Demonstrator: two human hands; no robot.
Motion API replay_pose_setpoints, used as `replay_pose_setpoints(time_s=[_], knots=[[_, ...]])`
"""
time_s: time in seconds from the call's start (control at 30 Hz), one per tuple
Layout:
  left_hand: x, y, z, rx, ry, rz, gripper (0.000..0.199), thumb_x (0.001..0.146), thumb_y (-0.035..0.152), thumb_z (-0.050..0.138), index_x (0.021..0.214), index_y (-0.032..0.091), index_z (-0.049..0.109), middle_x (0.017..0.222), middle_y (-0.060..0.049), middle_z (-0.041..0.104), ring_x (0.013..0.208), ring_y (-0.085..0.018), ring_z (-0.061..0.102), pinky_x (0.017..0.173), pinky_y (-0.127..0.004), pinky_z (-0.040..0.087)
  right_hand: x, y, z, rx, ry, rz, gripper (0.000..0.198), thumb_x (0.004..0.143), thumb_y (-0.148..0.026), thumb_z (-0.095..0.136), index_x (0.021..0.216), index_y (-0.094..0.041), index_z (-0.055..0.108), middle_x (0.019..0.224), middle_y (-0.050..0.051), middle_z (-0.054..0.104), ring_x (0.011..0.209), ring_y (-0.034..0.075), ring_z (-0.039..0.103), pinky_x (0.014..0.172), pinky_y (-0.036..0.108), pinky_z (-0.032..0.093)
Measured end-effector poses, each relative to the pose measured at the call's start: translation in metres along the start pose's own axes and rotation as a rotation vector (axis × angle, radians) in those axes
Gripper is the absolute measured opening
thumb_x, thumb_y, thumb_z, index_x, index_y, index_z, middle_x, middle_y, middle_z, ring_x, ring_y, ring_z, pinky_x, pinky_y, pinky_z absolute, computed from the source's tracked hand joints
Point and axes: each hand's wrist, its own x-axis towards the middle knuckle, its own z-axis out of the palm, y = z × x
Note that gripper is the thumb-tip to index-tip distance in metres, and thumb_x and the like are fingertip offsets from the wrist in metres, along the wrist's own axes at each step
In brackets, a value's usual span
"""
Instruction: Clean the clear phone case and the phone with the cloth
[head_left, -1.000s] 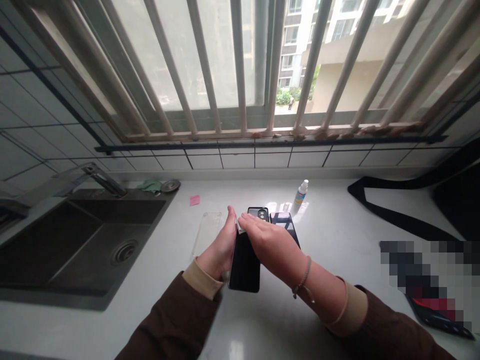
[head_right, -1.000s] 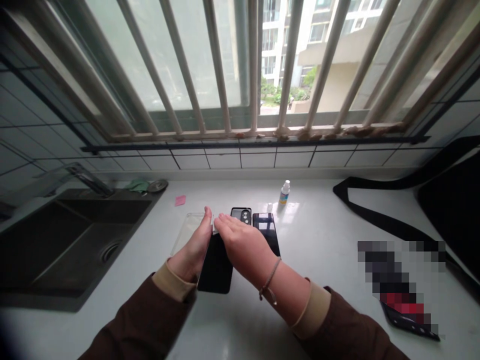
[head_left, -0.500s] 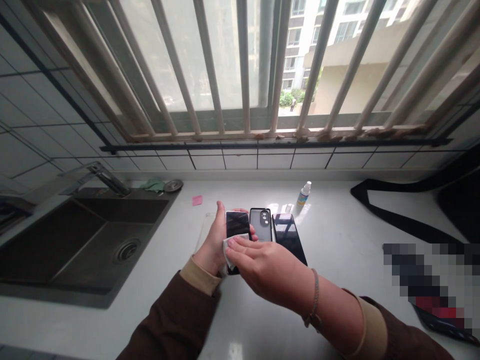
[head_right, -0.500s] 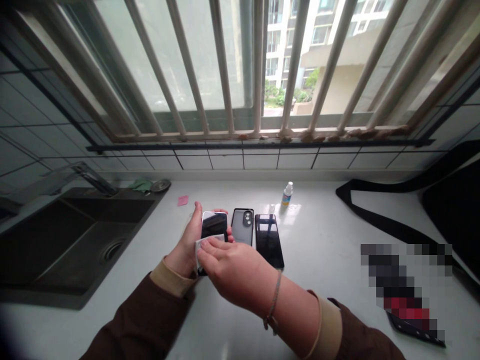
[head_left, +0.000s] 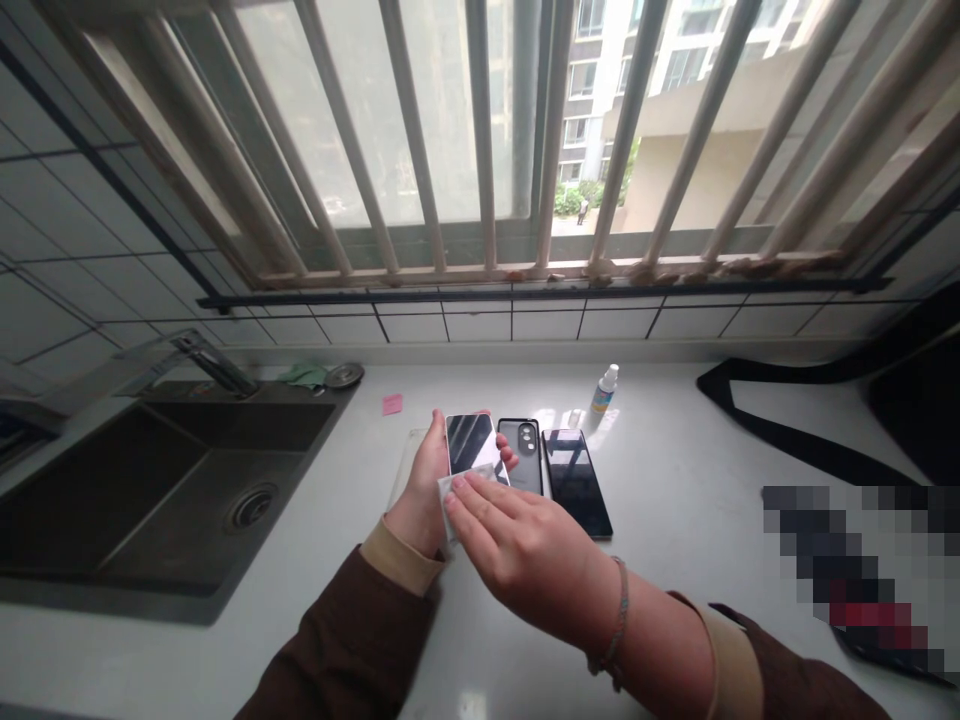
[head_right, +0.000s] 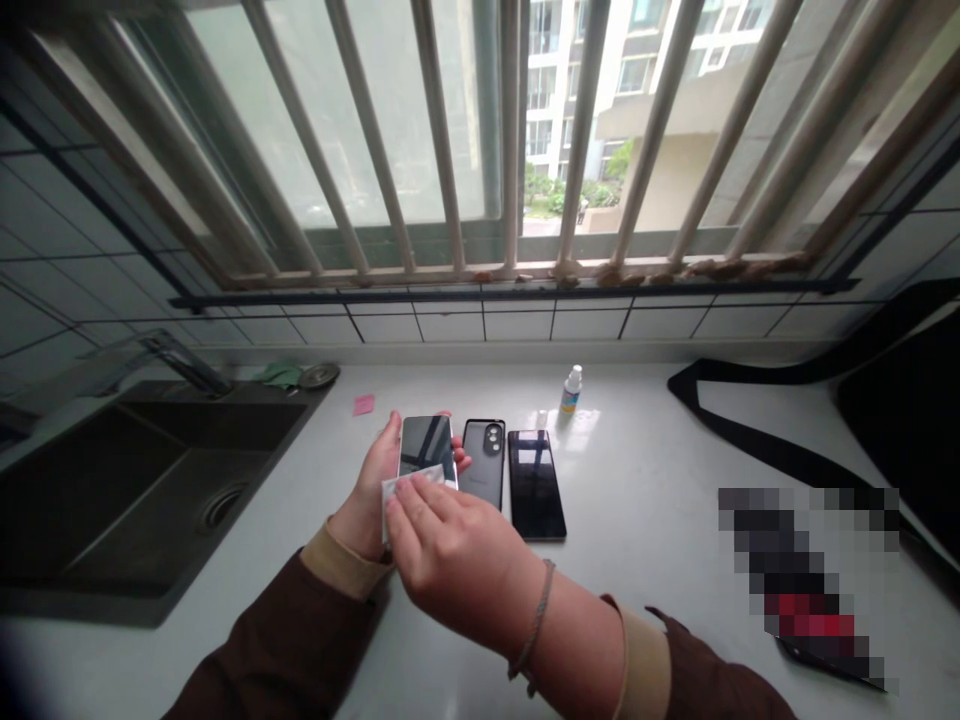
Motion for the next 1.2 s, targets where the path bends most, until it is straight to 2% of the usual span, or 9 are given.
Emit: replay_pose_setpoints(time_s=[0.2, 0.43, 0.57, 0.7, 0.8, 0.87, 1.0, 1.1, 1.2], knots=[[-0.005, -0.013, 0.001, 0.072, -0.168, -0.155, 0.069, 0.104, 0.064, 0.042, 0.11, 0.004, 0.074, 0.082, -0.021, 0.077, 0.078, -0.031, 0.078, 0.079, -0.041, 0.063, -0.002, 0.01, 0.002, -0.059, 0.041, 0.05, 0.033, 0.101, -0.002, 0.052, 0.125, 0.0, 0.074, 0.129, 0.022, 0.076, 0.121, 0.032, 0.075, 0.101, 0.042, 0.066], [0.002, -0.013, -0.001, 0.059, -0.101, -0.026, 0.064, 0.107, 0.056, 0.037, 0.105, 0.004, 0.075, 0.079, -0.019, 0.076, 0.074, -0.03, 0.077, 0.076, -0.042, 0.064, 0.002, 0.016, -0.006, 0.154, -0.022, 0.011, 0.027, 0.104, -0.008, 0.054, 0.118, -0.008, 0.077, 0.118, 0.014, 0.082, 0.111, 0.026, 0.078, 0.097, 0.035, 0.064], [0.004, -0.014, 0.0, 0.042, -0.164, 0.035, 0.054, 0.108, 0.048, 0.038, 0.111, 0.008, 0.074, 0.087, -0.017, 0.078, 0.074, -0.028, 0.076, 0.078, -0.043, 0.063, 0.009, 0.039, -0.033, 0.376, -0.108, 0.508, 0.019, 0.102, -0.019, 0.065, 0.11, -0.026, 0.081, 0.09, -0.002, 0.084, 0.074, 0.015, 0.078, 0.071, 0.024, 0.059], [0.0, -0.018, -0.002, 0.132, -0.33, -0.119, 0.059, 0.107, 0.053, 0.038, 0.112, 0.008, 0.075, 0.098, -0.021, 0.077, 0.075, -0.03, 0.075, 0.079, -0.049, 0.063, 0.009, 0.069, -0.058, 0.198, 0.071, 0.785, 0.02, 0.105, -0.027, 0.063, 0.112, -0.023, 0.081, 0.091, 0.003, 0.084, 0.074, 0.018, 0.078, 0.065, 0.025, 0.054], [-0.004, -0.023, -0.003, 0.21, -0.426, -0.211, 0.064, 0.106, 0.058, 0.041, 0.115, 0.006, 0.076, 0.108, -0.023, 0.075, 0.082, -0.031, 0.075, 0.081, -0.049, 0.063, 0.003, 0.081, -0.06, -0.094, 0.167, 0.69, 0.027, 0.106, -0.027, 0.059, 0.124, -0.019, 0.078, 0.103, 0.008, 0.085, 0.081, 0.023, 0.08, 0.07, 0.03, 0.056], [-0.007, -0.028, -0.002, 0.251, -0.458, -0.228, 0.066, 0.107, 0.059, 0.04, 0.113, 0.005, 0.077, 0.109, -0.024, 0.075, 0.083, -0.03, 0.074, 0.083, -0.048, 0.063, -0.001, 0.082, -0.053, -0.158, 0.104, 0.584, 0.029, 0.107, -0.021, 0.056, 0.129, -0.017, 0.075, 0.113, 0.01, 0.084, 0.093, 0.025, 0.081, 0.078, 0.031, 0.059], [-0.006, -0.037, 0.001, 0.273, -0.441, -0.213, 0.064, 0.107, 0.059, 0.04, 0.115, 0.006, 0.076, 0.099, -0.021, 0.077, 0.081, -0.032, 0.076, 0.082, -0.048, 0.063, -0.004, 0.071, -0.027, -0.043, -0.125, 0.437, 0.027, 0.102, -0.007, 0.058, 0.125, -0.012, 0.071, 0.121, 0.016, 0.08, 0.108, 0.026, 0.08, 0.091, 0.032, 0.062], [0.001, -0.04, -0.001, 0.134, -0.363, -0.071, 0.044, 0.108, 0.046, 0.049, 0.122, 0.013, 0.074, 0.107, -0.016, 0.079, 0.094, -0.028, 0.077, 0.091, -0.04, 0.06, -0.003, 0.055, -0.011, 0.068, -0.126, 0.323, 0.03, 0.097, 0.0, 0.058, 0.125, -0.008, 0.068, 0.131, 0.021, 0.076, 0.125, 0.029, 0.073, 0.108, 0.038, 0.059], [0.009, -0.038, -0.005, 0.038, -0.289, -0.029, 0.04, 0.108, 0.04, 0.05, 0.105, 0.009, 0.076, 0.098, -0.015, 0.079, 0.095, -0.025, 0.076, 0.094, -0.033, 0.057, 0.0, 0.038, -0.006, 0.148, -0.119, 0.314, 0.032, 0.096, 0.004, 0.054, 0.122, -0.009, 0.067, 0.129, 0.021, 0.076, 0.124, 0.028, 0.074, 0.107, 0.039, 0.06]])
